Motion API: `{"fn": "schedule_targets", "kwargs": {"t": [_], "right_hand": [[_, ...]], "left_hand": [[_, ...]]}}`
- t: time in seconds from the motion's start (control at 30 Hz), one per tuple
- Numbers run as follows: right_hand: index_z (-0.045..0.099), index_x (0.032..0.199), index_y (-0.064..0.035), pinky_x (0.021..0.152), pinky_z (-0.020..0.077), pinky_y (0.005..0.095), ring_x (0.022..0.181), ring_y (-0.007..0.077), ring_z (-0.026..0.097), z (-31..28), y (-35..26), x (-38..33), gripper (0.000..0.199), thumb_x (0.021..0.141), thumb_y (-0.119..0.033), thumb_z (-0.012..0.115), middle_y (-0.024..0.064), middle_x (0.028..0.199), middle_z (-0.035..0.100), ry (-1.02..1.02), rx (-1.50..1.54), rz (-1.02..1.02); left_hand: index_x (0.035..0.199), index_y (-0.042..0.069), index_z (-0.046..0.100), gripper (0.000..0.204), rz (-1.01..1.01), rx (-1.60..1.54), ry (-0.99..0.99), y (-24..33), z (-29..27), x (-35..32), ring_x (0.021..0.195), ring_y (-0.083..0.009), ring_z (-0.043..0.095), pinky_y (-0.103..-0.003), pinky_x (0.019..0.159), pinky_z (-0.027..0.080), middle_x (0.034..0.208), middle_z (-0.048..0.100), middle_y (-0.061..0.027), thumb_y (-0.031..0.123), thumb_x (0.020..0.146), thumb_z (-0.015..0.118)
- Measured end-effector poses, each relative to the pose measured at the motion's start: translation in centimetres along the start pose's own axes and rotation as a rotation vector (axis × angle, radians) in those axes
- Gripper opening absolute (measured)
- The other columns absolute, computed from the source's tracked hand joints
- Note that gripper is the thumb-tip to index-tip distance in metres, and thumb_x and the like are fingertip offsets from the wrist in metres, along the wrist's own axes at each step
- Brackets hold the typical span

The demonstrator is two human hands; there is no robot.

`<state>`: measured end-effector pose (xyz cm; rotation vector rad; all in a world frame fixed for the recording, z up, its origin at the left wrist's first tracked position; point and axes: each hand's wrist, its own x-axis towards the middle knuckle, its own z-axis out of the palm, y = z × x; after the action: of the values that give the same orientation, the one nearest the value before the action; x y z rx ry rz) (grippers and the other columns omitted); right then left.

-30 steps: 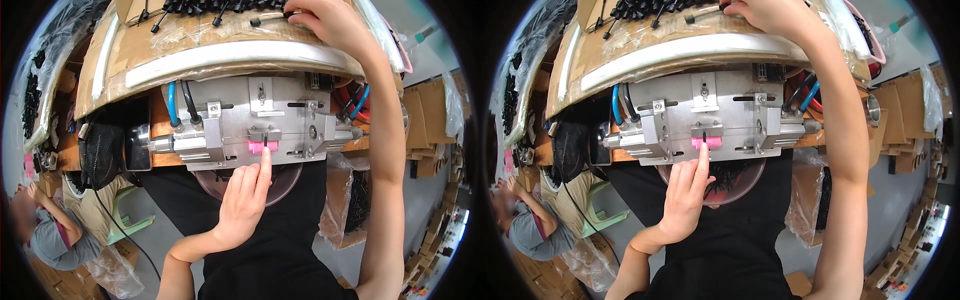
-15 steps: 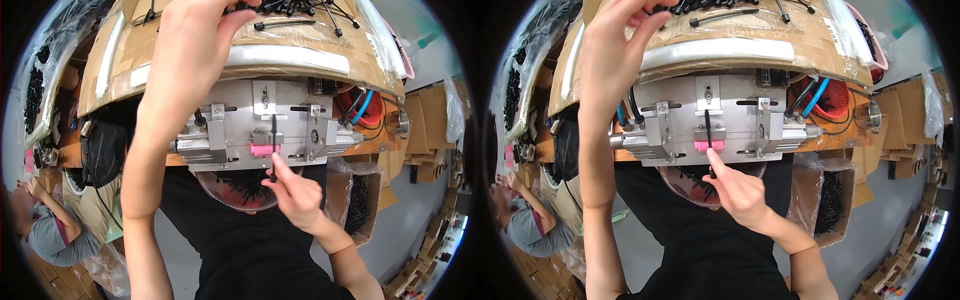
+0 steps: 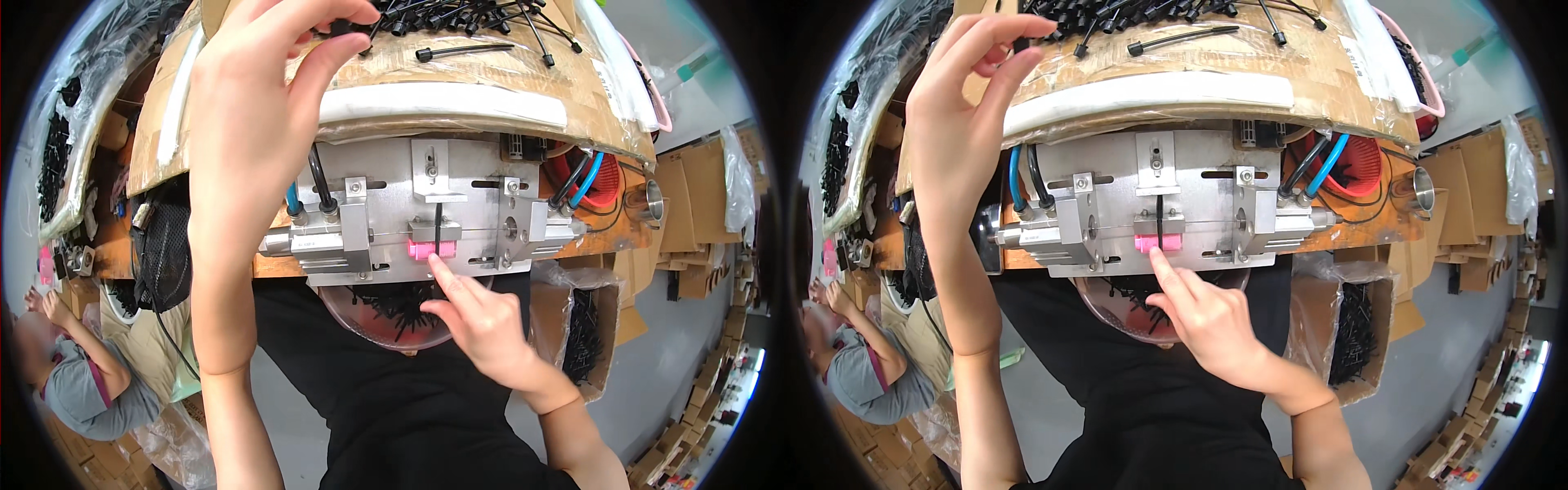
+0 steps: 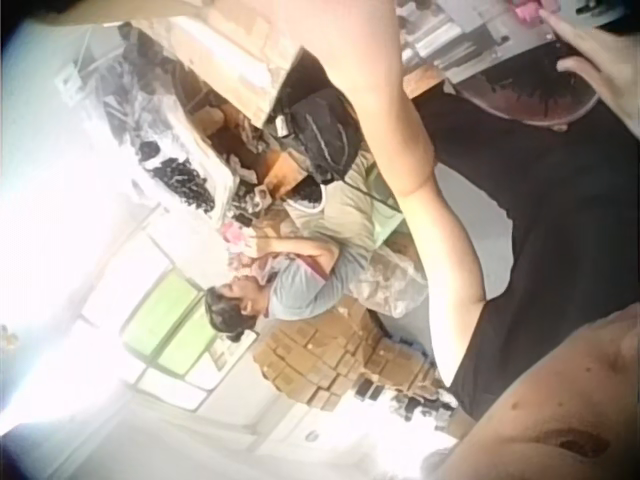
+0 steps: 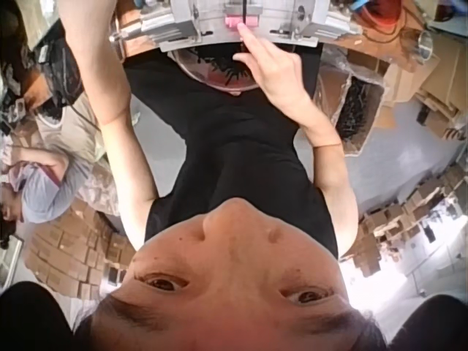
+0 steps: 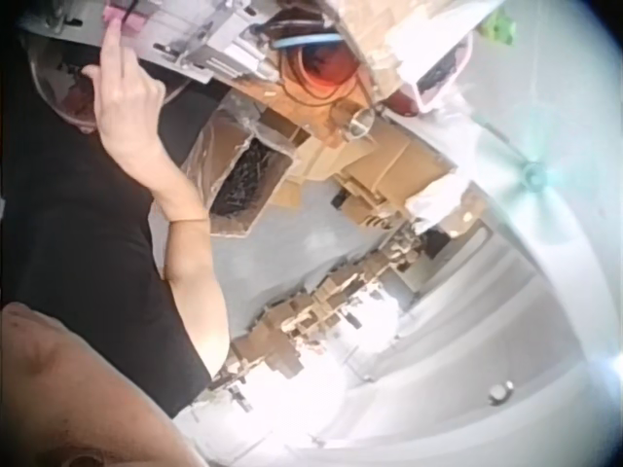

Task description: The person repeatedly picks up black plastic cable ties and inserts them into a metal jig on a workbench. They then pull the ties through the mechanism, which appears to cut or trim them, and drop the finished pieces into a clear bowl below. The process is repeated continuously throughout the clip.

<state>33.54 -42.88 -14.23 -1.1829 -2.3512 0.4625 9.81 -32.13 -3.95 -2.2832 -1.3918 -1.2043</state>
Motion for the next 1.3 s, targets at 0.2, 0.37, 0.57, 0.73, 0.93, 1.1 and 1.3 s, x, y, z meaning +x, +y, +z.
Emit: {"fn": "schedule_targets", "kwargs": {"t": [0.2,0.37,0.57,0.73,0.93,1.1,1.3], "right_hand": [[0.07,0.105,-0.0048,0.059,0.0482,0.0334,0.062,0.0242,0.062,-5.8,1.3,14.8,0.027,0.083,-0.019,0.075,0.0097,0.071,0.064,0.563,-0.324,-0.246],[0.063,0.088,0.0003,0.074,0.0495,0.0436,0.085,0.0365,0.064,-5.8,3.1,19.7,0.019,0.087,-0.018,0.064,0.0199,0.086,0.066,0.214,-0.342,-0.106],[0.069,0.102,-0.0029,0.063,0.0509,0.0293,0.072,0.0221,0.065,-3.9,0.7,8.3,0.029,0.075,0.006,0.075,0.0099,0.085,0.069,0.446,-0.012,-0.325],[0.059,0.125,0.0079,0.059,0.0477,0.0333,0.065,0.0203,0.056,1.2,1.0,-0.6,0.059,0.069,0.007,0.077,0.0098,0.078,0.061,0.273,0.105,-0.185],[0.052,0.135,0.0056,0.06,0.0449,0.0347,0.064,0.0196,0.049,2.8,1.6,-0.1,0.068,0.071,0.006,0.076,0.0062,0.07,0.052,0.186,0.129,-0.097],[0.05,0.137,0.0047,0.059,0.0446,0.0344,0.063,0.0197,0.048,2.0,1.2,0.0,0.069,0.072,0.004,0.076,0.006,0.069,0.051,0.138,0.163,-0.037],[0.049,0.137,0.0058,0.059,0.0454,0.0337,0.065,0.0192,0.048,1.8,0.8,-0.3,0.068,0.074,0.003,0.075,0.006,0.068,0.049,0.09,0.093,-0.044]], "left_hand": [[0.102,0.004,0.07,0.018,-0.071,-0.032,0.026,0.9,-1.3,-1.9,0.078,-0.0122,0.052,-0.024,0.073,0.043,0.094,0.063,-0.0028,0.003,0.084,0.068],[0.103,0.002,0.07,0.018,-0.076,-0.098,0.067,1.8,-1.0,-2.2,0.081,-0.0118,0.051,-0.024,0.074,0.042,0.098,0.063,-0.004,0.001,0.085,0.068],[0.104,-0.002,0.069,0.019,-0.204,-0.087,0.12,1.8,-2.5,-5.9,0.083,-0.0115,0.05,-0.023,0.075,0.041,0.101,0.061,-0.0072,-0.004,0.085,0.066],[0.102,-0.001,0.071,0.022,-0.288,-0.146,0.09,3.8,-1.7,-6.6,0.084,-0.0115,0.05,-0.022,0.076,0.041,0.104,0.059,-0.0079,-0.006,0.081,0.07],[0.101,0.0,0.071,0.023,-0.304,-0.167,0.1,4.8,-1.5,-7.3,0.084,-0.0115,0.049,-0.022,0.075,0.041,0.104,0.058,-0.0075,-0.007,0.079,0.071],[0.101,0.0,0.071,0.024,-0.285,-0.152,0.103,4.7,-1.5,-7.7,0.086,-0.0127,0.051,-0.023,0.075,0.04,0.102,0.058,-0.0079,-0.007,0.078,0.071],[0.1,0.0,0.071,0.022,-0.297,-0.157,0.086,4.9,-1.4,-7.8,0.09,-0.0146,0.053,-0.023,0.074,0.04,0.101,0.059,-0.009,-0.007,0.079,0.071]]}}
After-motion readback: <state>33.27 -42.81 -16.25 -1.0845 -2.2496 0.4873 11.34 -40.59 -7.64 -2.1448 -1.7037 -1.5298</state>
